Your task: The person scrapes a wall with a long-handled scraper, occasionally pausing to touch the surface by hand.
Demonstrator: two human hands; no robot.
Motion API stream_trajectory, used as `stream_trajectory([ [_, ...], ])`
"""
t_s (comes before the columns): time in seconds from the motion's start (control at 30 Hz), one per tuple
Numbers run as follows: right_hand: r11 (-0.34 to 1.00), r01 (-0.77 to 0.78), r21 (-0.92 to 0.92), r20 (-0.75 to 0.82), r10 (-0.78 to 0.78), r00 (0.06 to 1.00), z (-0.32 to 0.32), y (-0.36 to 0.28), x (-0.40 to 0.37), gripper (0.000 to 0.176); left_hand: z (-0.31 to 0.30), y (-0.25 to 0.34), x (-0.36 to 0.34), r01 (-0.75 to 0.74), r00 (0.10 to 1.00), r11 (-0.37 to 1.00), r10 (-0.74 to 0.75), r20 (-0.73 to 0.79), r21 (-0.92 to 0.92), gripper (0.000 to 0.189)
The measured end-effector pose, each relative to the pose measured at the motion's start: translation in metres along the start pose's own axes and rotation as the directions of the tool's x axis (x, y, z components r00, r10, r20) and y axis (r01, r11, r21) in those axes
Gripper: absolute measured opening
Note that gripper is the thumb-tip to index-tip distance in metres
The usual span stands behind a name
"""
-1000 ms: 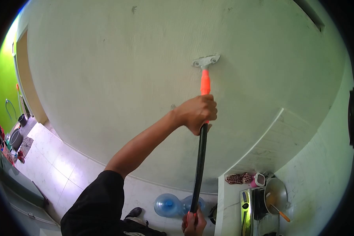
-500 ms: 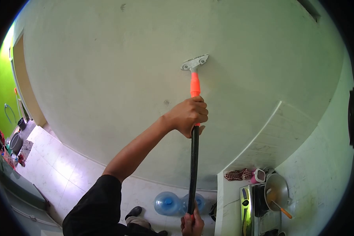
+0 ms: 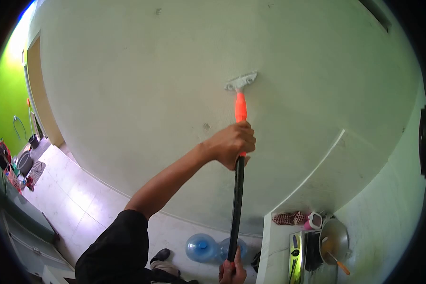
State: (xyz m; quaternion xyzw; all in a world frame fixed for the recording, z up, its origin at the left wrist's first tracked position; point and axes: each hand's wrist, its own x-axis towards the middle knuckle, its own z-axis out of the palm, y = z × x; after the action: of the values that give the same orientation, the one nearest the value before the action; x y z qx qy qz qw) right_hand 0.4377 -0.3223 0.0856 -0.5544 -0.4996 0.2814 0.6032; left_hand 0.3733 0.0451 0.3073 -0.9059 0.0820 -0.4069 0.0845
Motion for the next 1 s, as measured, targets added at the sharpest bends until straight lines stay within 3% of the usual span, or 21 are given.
stream_trajectory([
  [0.2, 0.991, 0.101, -0.092, -0.023, -0.103, 0.994, -0.002, 0.014, -0.004, 0.057, 0.009, 0.001, -0.003, 0.016, 1.0, 0.999, -0.016, 0.006, 0.051, 0.03],
  [0.3, 0.999, -0.011, -0.031, -0.021, 0.01, 1.0, -0.012, 0.004, -0.009, 0.056, 0.013, 0.008, -0.007, 0.036, 0.999, 0.999, -0.036, 0.008, 0.029, 0.03],
  [0.4, 0.986, 0.066, -0.153, -0.038, -0.072, 0.997, -0.019, 0.033, -0.01, 0.055, 0.012, 0.006, -0.003, 0.027, 1.0, 0.999, -0.027, -0.009, 0.039, 0.03],
  [0.5, 0.991, 0.079, -0.112, 0.012, -0.078, 0.997, -0.026, 0.052, 0.007, 0.054, -0.002, -0.006, 0.011, 0.009, 0.999, 0.998, -0.006, -0.048, 0.068, 0.03],
  [0.57, 0.991, 0.057, -0.121, 0.016, -0.056, 0.998, -0.025, 0.016, 0.018, 0.053, -0.015, -0.013, 0.021, 0.039, 0.999, 0.988, -0.038, -0.009, 0.147, 0.03],
  [0.77, 0.982, 0.121, -0.146, -0.015, -0.124, 0.992, -0.018, 0.034, 0.007, 0.051, 0.004, -0.013, 0.013, -0.007, 1.0, 1.0, 0.007, 0.0, 0.024, 0.028],
  [0.83, 0.993, 0.061, -0.102, 0.023, -0.059, 0.998, -0.017, 0.021, 0.017, 0.052, -0.012, -0.02, 0.028, -0.017, 1.0, 0.999, 0.017, -0.019, 0.032, 0.025],
  [0.87, 1.0, 0.007, -0.018, -0.006, -0.008, 1.0, -0.017, 0.004, 0.022, 0.037, -0.021, -0.016, 0.033, 0.048, 0.998, 0.994, -0.052, 0.032, 0.094, 0.024],
  [1.0, 0.996, 0.02, -0.082, -0.127, -0.031, 0.991, -0.014, -0.023, 0.016, 0.027, -0.002, -0.006, 0.024, 0.008, 1.0, 1.0, -0.008, 0.006, 0.023, 0.024],
])
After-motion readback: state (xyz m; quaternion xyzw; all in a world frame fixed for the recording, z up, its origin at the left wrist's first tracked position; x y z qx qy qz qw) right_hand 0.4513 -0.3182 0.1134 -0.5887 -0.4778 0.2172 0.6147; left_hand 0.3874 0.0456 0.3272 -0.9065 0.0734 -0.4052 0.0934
